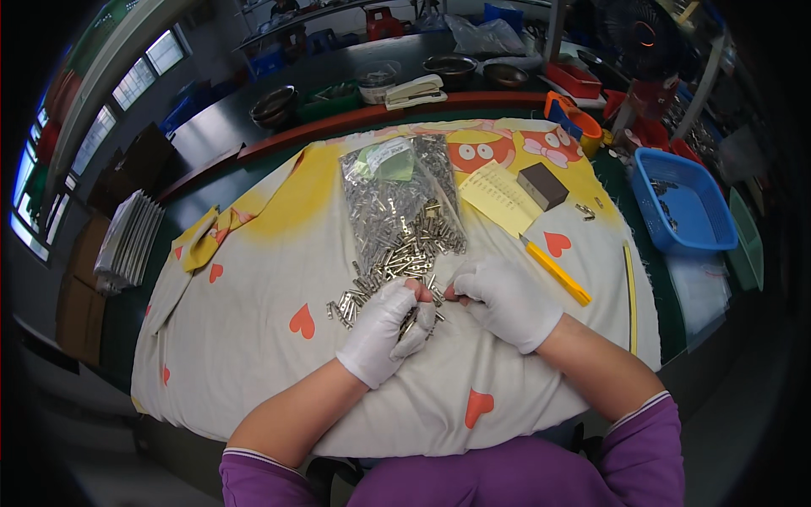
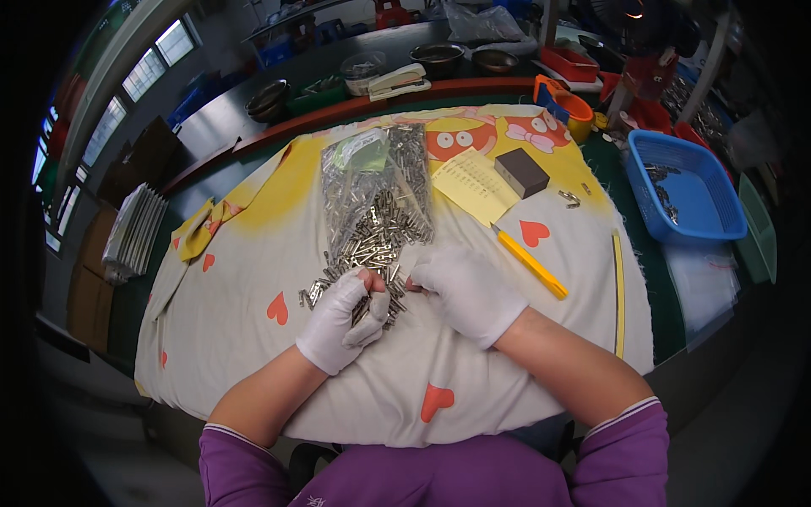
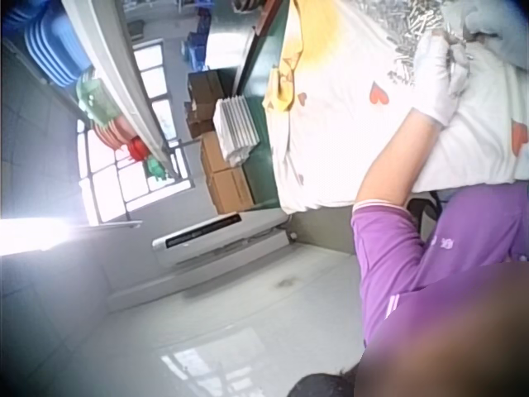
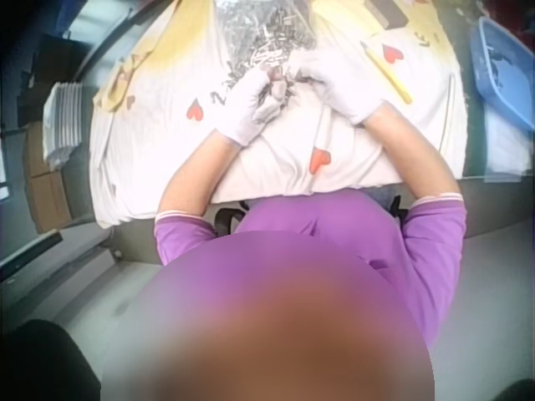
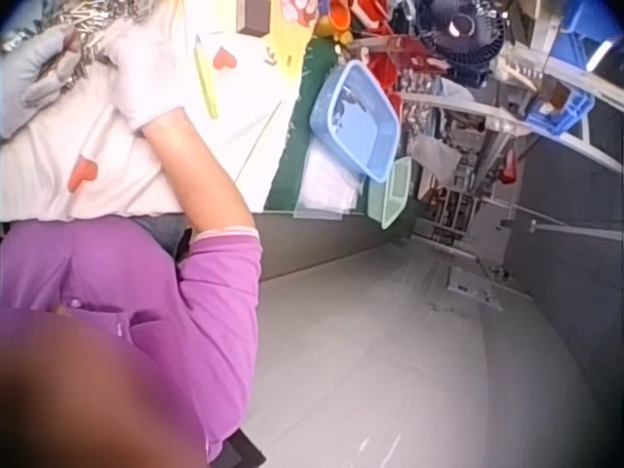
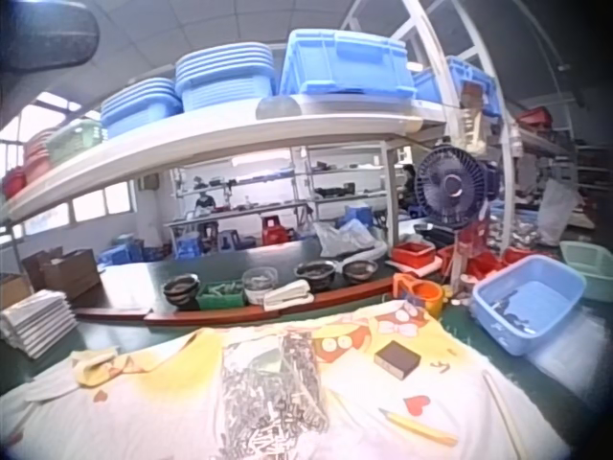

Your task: Inspecting and sorting small metal pins from a large plastic bag at a workstation.

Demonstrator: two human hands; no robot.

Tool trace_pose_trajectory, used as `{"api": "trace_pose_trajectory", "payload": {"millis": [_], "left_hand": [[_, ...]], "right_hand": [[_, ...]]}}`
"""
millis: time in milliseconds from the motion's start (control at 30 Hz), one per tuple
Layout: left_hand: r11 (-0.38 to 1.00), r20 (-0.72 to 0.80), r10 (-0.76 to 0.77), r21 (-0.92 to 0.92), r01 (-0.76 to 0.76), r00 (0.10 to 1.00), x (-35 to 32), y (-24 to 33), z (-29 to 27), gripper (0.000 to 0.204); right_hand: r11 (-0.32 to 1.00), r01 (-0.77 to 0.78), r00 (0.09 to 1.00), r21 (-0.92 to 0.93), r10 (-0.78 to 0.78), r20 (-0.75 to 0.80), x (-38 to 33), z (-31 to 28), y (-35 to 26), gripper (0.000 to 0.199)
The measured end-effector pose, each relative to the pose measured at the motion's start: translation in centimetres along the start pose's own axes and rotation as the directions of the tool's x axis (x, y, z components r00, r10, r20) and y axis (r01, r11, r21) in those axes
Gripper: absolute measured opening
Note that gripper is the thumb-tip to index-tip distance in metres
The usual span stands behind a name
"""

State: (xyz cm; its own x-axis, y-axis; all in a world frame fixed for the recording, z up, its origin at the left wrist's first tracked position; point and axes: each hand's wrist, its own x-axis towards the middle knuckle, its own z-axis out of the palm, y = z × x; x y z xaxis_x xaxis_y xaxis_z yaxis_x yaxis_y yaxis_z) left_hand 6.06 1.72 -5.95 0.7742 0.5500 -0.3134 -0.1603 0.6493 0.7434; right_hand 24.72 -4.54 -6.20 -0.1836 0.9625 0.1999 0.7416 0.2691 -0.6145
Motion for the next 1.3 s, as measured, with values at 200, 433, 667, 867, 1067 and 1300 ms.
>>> {"api": "trace_pose_trajectory", "payload": {"millis": [200,433,667,867,1067,1300], "left_hand": [[0.999,-0.015,0.005,0.042,-0.004,1.000,0.1,0.0,0.3,0.018],[0.962,-0.069,0.065,0.268,-0.044,0.995,-0.1,-0.5,0.7,0.015],[0.971,-0.073,0.034,0.240,-0.016,0.997,-0.2,-0.6,0.7,0.008],[0.975,-0.072,0.024,0.222,-0.007,0.997,-0.3,-0.4,0.7,0.007],[0.953,-0.033,0.005,0.304,0.006,0.999,-0.3,-0.3,0.5,0.013],[0.938,-0.022,0.003,0.348,0.004,1.000,-0.3,-0.5,0.5,0.024]], "right_hand": [[0.996,-0.027,0.980,-0.084,0.010,-0.196,-0.8,-0.4,-0.2,0.009],[0.999,-0.054,0.980,-0.010,0.051,-0.193,-0.6,-0.7,-1.6,0.008],[0.987,0.100,0.971,0.125,-0.069,-0.227,-0.8,-0.6,-2.2,0.015],[0.979,0.186,0.940,0.088,-0.151,-0.306,-0.8,-0.4,-1.8,0.016],[0.981,0.188,0.927,0.053,-0.159,-0.341,-0.7,-0.4,-1.8,0.013],[0.986,0.092,0.941,0.138,-0.041,-0.335,-0.9,-0.1,-2.0,0.008]]}}
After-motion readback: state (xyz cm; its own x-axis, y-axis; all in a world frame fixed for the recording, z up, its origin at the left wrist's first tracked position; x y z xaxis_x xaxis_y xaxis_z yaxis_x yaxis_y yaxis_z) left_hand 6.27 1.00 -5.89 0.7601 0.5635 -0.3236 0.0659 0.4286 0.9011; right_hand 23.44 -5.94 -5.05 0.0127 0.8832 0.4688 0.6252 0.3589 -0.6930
